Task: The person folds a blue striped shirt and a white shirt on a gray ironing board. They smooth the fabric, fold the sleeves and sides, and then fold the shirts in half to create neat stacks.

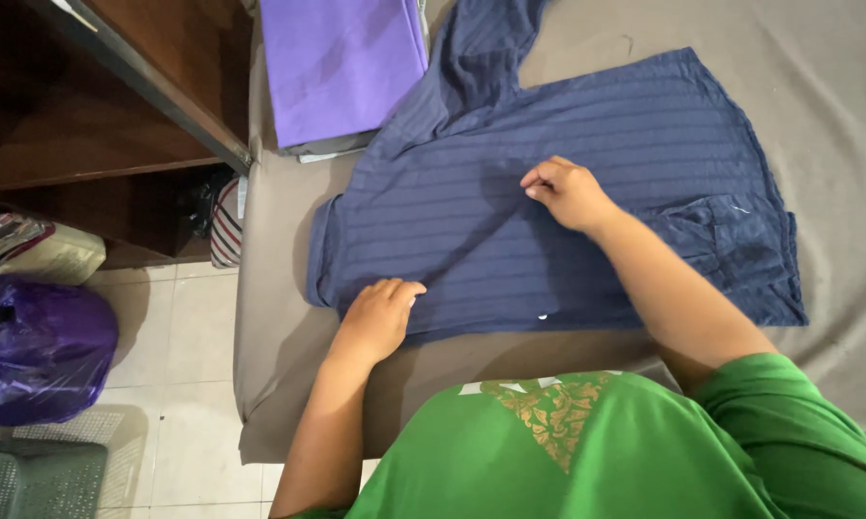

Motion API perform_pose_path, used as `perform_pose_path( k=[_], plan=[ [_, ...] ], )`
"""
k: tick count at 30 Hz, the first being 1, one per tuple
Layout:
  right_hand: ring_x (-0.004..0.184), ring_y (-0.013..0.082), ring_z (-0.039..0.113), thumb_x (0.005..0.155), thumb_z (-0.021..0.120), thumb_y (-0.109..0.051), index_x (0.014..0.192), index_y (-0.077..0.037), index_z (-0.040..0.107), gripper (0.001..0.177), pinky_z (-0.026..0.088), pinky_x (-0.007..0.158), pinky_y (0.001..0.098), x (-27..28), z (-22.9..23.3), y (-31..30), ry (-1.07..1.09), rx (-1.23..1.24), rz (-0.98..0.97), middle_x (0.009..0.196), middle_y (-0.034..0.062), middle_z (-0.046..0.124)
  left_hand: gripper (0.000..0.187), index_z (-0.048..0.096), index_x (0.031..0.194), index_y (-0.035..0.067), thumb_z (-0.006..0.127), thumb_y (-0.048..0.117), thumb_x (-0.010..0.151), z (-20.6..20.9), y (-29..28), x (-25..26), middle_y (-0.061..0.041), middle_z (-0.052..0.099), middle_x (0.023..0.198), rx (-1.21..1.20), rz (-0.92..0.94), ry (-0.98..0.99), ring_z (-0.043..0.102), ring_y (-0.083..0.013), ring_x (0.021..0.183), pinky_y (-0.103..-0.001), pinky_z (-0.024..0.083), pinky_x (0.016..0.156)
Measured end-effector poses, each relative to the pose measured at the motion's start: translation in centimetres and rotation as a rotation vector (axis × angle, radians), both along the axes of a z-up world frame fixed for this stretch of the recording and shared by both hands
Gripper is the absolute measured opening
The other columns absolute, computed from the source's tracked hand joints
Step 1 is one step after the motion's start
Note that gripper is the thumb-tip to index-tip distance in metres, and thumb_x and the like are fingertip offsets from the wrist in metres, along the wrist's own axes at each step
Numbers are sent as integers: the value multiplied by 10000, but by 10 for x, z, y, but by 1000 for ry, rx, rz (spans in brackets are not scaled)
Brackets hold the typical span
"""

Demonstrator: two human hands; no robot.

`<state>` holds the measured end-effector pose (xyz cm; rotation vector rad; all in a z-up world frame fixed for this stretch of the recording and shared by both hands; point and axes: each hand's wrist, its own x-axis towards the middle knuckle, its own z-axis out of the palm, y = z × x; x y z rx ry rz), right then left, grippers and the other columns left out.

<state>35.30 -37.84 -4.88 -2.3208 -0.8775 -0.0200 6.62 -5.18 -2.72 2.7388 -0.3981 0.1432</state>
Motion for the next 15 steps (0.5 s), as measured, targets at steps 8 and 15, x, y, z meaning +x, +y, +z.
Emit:
perform_pose_path(
  k=[8,15],
  plan=[
    [1315,320,585,1001,609,-251,1219,-171,699,249,485,1037,464,-119,66,28,-614,2,139,1324,87,642,472,525,1465,150,537,274,1010,76,-71,20,-103,543,1483,144,-150,-257,421,-326,1455,-730,201,1155],
    [1532,308,341,950,433,-755,1550,-193,488,825,176,1221,593,-148,72,-61,-436,-673,-13,1626,101,448,762,295,1625,218,482,601,993,57,-76,41,-61,260,1698,255,-188,185,176,-330,1567,-734,71,1192]
  ],
)
